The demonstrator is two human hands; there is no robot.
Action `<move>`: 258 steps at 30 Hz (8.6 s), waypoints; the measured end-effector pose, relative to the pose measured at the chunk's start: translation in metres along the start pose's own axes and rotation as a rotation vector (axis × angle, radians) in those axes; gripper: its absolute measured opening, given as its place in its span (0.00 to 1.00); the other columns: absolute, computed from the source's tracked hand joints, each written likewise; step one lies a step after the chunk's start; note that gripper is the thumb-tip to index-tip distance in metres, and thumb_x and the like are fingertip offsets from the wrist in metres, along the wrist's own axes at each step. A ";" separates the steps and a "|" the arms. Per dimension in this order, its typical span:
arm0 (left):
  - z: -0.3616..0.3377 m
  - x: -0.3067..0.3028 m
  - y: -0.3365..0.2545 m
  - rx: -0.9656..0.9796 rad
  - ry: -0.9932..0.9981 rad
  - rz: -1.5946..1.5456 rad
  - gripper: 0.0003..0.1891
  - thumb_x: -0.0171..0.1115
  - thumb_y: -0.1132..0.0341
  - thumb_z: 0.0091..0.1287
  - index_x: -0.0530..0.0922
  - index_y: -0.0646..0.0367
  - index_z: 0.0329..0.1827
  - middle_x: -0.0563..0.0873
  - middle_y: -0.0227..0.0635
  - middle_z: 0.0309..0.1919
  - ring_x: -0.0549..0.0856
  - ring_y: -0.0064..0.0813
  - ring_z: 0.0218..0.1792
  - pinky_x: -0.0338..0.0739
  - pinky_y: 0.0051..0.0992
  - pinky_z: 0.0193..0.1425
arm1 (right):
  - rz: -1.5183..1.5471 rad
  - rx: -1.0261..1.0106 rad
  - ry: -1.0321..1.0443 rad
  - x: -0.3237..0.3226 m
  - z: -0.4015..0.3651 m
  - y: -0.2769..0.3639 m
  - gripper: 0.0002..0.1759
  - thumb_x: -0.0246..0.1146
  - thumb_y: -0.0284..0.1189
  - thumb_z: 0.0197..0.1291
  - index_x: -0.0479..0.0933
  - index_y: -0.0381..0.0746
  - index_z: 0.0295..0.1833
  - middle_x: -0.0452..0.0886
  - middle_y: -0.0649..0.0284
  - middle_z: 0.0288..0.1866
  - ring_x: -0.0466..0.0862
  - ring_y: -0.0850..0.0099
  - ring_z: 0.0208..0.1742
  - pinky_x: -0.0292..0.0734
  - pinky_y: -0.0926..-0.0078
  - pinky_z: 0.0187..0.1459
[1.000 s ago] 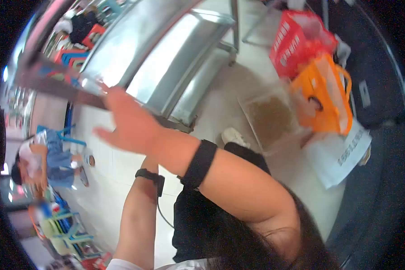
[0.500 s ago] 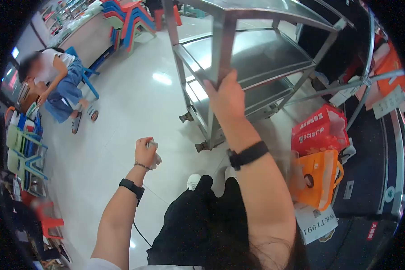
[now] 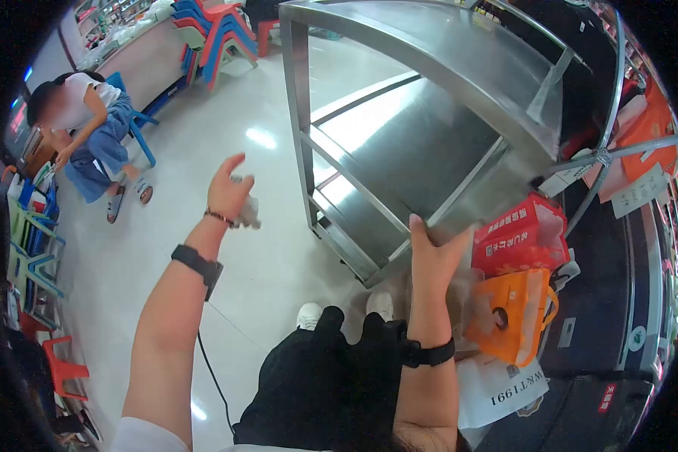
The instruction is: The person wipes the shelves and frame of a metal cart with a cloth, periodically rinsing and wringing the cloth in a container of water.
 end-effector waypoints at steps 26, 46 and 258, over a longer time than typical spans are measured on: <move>0.005 0.040 -0.093 0.203 0.213 -0.177 0.12 0.58 0.64 0.46 0.74 0.60 0.31 0.79 0.37 0.24 0.77 0.29 0.27 0.70 0.22 0.33 | 0.399 0.296 0.115 -0.042 0.032 -0.083 0.18 0.55 0.23 0.43 0.63 0.34 0.43 0.67 0.64 0.27 0.68 0.76 0.24 0.66 0.80 0.21; -0.035 0.015 -0.091 0.158 0.068 -0.219 0.08 0.58 0.70 0.48 0.73 0.64 0.28 0.78 0.33 0.21 0.74 0.19 0.23 0.68 0.19 0.28 | 0.528 0.174 0.287 -0.022 0.049 -0.088 0.25 0.52 0.26 0.41 0.64 0.34 0.51 0.68 0.68 0.26 0.67 0.81 0.20 0.63 0.87 0.17; -0.100 0.290 0.184 -0.310 0.315 -0.391 0.07 0.56 0.75 0.52 0.73 0.64 0.34 0.79 0.35 0.31 0.77 0.22 0.34 0.71 0.20 0.40 | -0.360 -0.401 0.903 0.232 -0.148 -0.290 0.08 0.50 0.31 0.46 0.71 0.38 0.28 0.72 0.57 0.33 0.73 0.63 0.38 0.70 0.66 0.38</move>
Point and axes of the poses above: each hand's wrist, its own z-axis towards the middle knuckle, its own x-axis out of the palm, y = z × x, the point moved 4 cm from there along z, towards the middle knuckle
